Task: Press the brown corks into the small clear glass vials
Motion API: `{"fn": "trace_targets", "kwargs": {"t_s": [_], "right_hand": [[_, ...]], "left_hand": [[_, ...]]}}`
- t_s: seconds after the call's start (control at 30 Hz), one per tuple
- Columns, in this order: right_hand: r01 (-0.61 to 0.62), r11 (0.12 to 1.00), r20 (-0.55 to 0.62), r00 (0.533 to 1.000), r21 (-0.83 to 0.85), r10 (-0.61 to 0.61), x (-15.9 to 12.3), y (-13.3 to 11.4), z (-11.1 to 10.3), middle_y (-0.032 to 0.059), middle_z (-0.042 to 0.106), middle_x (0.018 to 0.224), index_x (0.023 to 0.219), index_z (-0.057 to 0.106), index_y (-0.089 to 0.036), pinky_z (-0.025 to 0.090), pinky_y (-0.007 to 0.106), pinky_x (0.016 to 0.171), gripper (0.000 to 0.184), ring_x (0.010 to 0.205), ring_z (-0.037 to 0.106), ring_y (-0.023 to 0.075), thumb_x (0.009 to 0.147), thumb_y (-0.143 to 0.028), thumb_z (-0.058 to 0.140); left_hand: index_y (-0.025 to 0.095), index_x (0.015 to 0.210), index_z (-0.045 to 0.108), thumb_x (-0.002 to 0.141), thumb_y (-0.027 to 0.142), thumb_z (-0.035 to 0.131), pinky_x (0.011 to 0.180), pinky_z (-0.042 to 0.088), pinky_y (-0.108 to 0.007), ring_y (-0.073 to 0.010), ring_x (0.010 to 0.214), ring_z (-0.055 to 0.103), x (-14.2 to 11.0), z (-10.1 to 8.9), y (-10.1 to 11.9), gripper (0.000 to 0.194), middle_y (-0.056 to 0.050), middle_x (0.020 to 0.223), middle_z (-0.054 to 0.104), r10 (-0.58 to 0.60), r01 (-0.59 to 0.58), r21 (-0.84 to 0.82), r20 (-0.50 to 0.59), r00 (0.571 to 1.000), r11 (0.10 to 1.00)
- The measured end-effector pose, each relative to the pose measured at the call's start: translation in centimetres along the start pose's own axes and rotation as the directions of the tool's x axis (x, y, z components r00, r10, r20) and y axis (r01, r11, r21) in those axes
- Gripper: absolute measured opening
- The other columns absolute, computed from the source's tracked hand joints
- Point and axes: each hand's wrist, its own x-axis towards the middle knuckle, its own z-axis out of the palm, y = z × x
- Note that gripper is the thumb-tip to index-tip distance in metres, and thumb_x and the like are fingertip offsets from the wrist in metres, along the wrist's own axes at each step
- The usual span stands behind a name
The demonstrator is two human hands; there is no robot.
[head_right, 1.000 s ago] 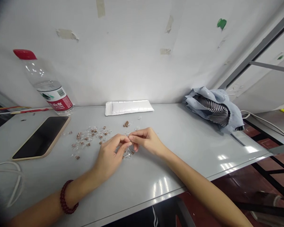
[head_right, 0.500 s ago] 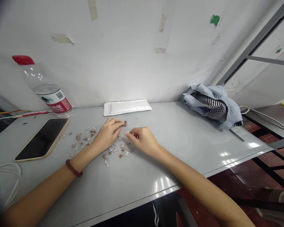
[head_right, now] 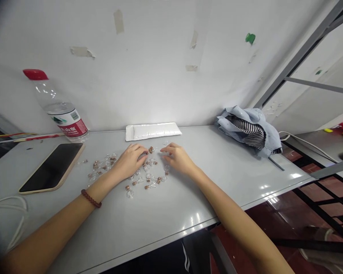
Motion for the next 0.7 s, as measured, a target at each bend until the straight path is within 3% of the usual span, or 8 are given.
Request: {"fn": "trace_targets", "kwargs": {"t_s": [0.13,0.4,0.6,0.7], "right_hand": [[-0.063,0.993,-0.035,0.997,0.100,0.067,0.3,-0.1,0.3,0.0074,0.068,0.090,0.088,0.074,-0.017,0.048,0.034,0.073,0.015,0.075,0.060,0.0180,0.078,-0.016,0.062],[-0.247,0.902,-0.036,0.960,0.355,0.277,0.3,-0.7,0.4,0.0071,0.072,0.075,0.100,0.068,-0.011,0.052,0.035,0.074,0.028,0.069,0.068,0.0189,0.082,-0.031,0.061],[-0.287,0.860,0.023,0.952,0.422,0.306,0.0,-1.4,0.7,0.0060,0.071,0.069,0.095,0.069,-0.012,0.052,0.033,0.070,0.028,0.063,0.066,0.0172,0.079,-0.034,0.065],[-0.287,0.851,0.030,0.952,0.441,0.306,-0.1,-1.8,0.7,0.0048,0.070,0.067,0.095,0.069,-0.012,0.051,0.033,0.069,0.028,0.061,0.065,0.0163,0.078,-0.034,0.066]], "left_hand": [[0.017,0.085,0.065,0.087,0.016,0.051,0.080,0.049,-0.038,-0.0253,0.094,0.056,0.2,-0.1,-0.1,0.014,-0.007,0.091,0.064,-0.056,0.056,-0.009,-0.011,0.998,0.998],[0.016,0.084,0.066,0.087,0.015,0.047,0.078,0.049,-0.038,-0.0264,0.090,0.059,0.5,-0.1,-0.9,0.019,-0.010,0.090,0.065,-0.167,0.167,0.004,-0.035,0.985,0.986],[0.016,0.086,0.069,0.087,0.013,0.042,0.079,0.049,-0.037,-0.0258,0.091,0.061,0.3,-0.3,-0.7,0.027,-0.010,0.090,0.065,-0.183,0.183,0.004,-0.018,0.983,0.983],[0.016,0.089,0.069,0.087,0.019,0.047,0.081,0.048,-0.039,-0.0274,0.096,0.059,0.2,-0.4,-0.3,0.022,-0.010,0.093,0.064,-0.168,0.168,0.005,0.000,0.986,0.986]]}}
